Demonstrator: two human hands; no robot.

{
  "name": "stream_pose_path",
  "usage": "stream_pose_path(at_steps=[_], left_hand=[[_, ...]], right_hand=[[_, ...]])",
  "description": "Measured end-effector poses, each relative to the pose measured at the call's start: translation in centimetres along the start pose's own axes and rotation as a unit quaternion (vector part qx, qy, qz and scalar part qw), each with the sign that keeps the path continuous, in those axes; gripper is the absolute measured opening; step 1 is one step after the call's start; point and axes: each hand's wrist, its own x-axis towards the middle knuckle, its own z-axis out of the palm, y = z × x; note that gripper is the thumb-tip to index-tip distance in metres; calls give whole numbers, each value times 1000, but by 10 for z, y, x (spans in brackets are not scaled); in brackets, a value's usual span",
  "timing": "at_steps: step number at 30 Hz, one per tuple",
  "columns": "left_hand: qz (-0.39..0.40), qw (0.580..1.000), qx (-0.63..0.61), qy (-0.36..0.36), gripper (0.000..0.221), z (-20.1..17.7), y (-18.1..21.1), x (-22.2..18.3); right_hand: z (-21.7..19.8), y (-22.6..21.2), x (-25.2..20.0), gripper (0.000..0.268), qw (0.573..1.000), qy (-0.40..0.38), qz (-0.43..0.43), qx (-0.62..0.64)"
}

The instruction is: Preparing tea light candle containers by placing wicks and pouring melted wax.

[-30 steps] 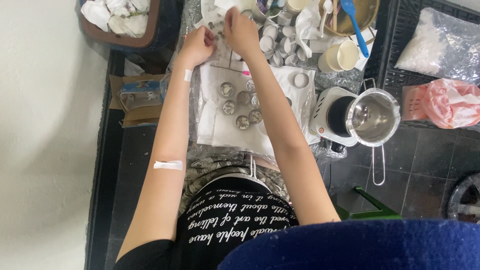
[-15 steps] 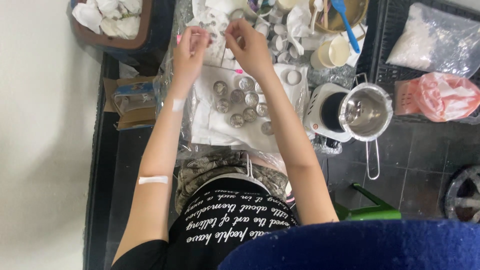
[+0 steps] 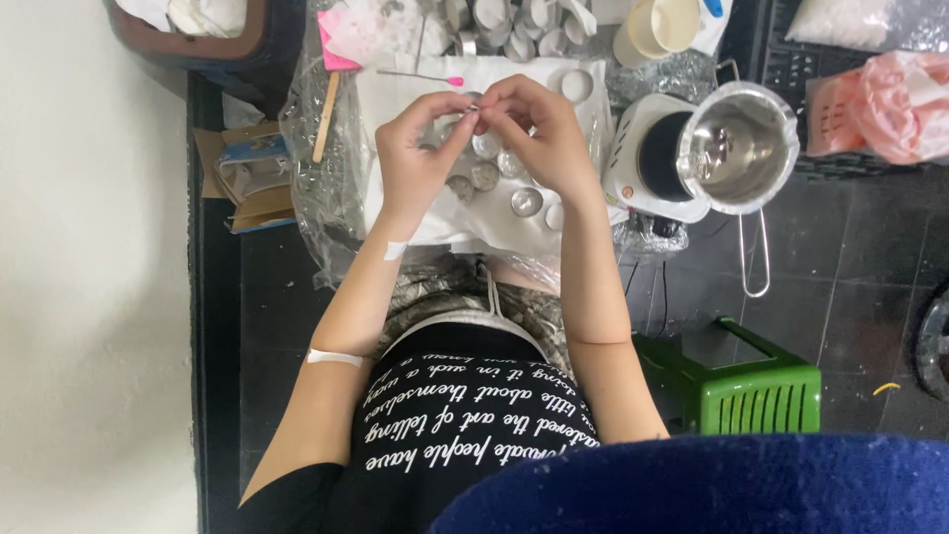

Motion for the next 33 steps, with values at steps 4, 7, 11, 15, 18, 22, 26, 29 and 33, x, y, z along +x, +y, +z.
stream_pose_path(at_steps=[4, 7, 11, 15, 18, 22, 26, 29, 33], left_hand=[[31, 999, 33, -10, 17, 4, 14, -7], [122, 983, 135, -13, 22, 3, 16, -15], [157, 969, 192, -26, 24, 3, 10, -11], [92, 984, 144, -60, 25, 4, -2, -9], [91, 987, 107, -76, 27, 14, -7, -6], [63, 984, 138, -92, 37, 18, -7, -8], [122, 946, 245, -173, 30, 10, -30, -27], [150, 918, 298, -216, 26, 1, -33, -44], [191, 872, 363, -269, 19, -13, -29, -66]], right_hand=[[-6, 0, -20, 7, 1000, 15, 8, 4], [-8, 9, -30, 11, 997, 34, 34, 59], [-12, 11, -30, 11, 996, 38, 16, 78], [-15, 14, -34, 11, 994, 54, 16, 89], [-23, 12, -38, 9, 996, 88, -12, -18], [-24, -19, -50, 7, 980, 164, -2, -116], [-23, -31, -64, 9, 931, 236, 33, -275], [-24, -32, -74, 10, 911, 228, 41, -342], [-26, -29, -81, 11, 894, 189, 56, -403]])
